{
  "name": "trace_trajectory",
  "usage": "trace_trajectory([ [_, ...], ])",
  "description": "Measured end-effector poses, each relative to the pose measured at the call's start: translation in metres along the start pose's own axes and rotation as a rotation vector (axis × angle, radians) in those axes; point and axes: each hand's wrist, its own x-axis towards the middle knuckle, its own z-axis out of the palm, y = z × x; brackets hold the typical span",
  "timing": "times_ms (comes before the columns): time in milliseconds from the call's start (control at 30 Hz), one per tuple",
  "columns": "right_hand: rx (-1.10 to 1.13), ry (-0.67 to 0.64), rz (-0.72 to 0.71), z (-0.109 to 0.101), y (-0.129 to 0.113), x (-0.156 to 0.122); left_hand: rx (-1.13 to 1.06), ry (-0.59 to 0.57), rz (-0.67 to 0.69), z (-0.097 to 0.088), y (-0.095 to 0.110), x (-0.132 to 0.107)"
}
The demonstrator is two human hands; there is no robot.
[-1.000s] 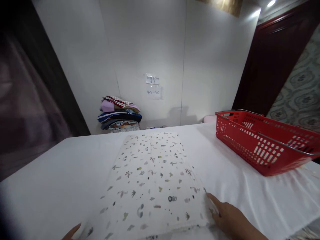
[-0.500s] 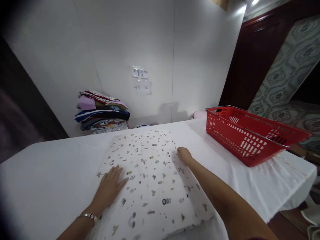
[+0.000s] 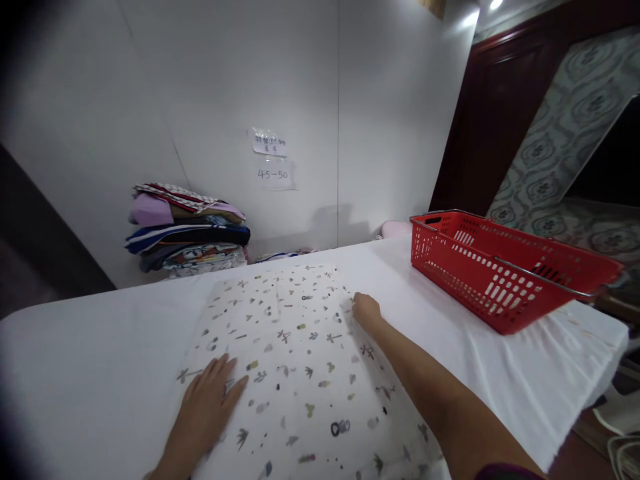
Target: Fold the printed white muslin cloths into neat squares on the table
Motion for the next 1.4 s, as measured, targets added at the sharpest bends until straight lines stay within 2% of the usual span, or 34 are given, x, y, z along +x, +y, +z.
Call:
trace_trajectory([
  [233,0.067,-0.043,0.015,0.001,0.013,0.012,0.026,-0.031,-0.005,-0.003,0.001,0.001],
  [467,0.071,-0.051,-0.008,0.001,-0.005,0.038,0.018,-0.036,-0.014,-0.005,0.003,0.002],
  [667,0.068,-0.016,-0.017,0.004,-0.021,0.062,0.018,-0.062,-0.04,0.0,-0.003,0.004],
  [867,0.049,0.04,0.025,0.012,-0.024,0.073,-0.02,-0.035,-0.025,0.01,-0.01,0.003],
  [1033,0.034,0.041,-0.004,0.015,-0.027,0.084,-0.014,-0.042,-0.027,0.018,-0.017,0.003],
  [1267,0.012,0.053,-0.002,0.018,-0.04,0.109,0.011,0.036,0.07,0.031,-0.03,0.002],
  [1400,-0.016,0.066,0.027,0.022,-0.042,0.115,0.043,0.125,0.112,0.041,-0.038,0.003],
])
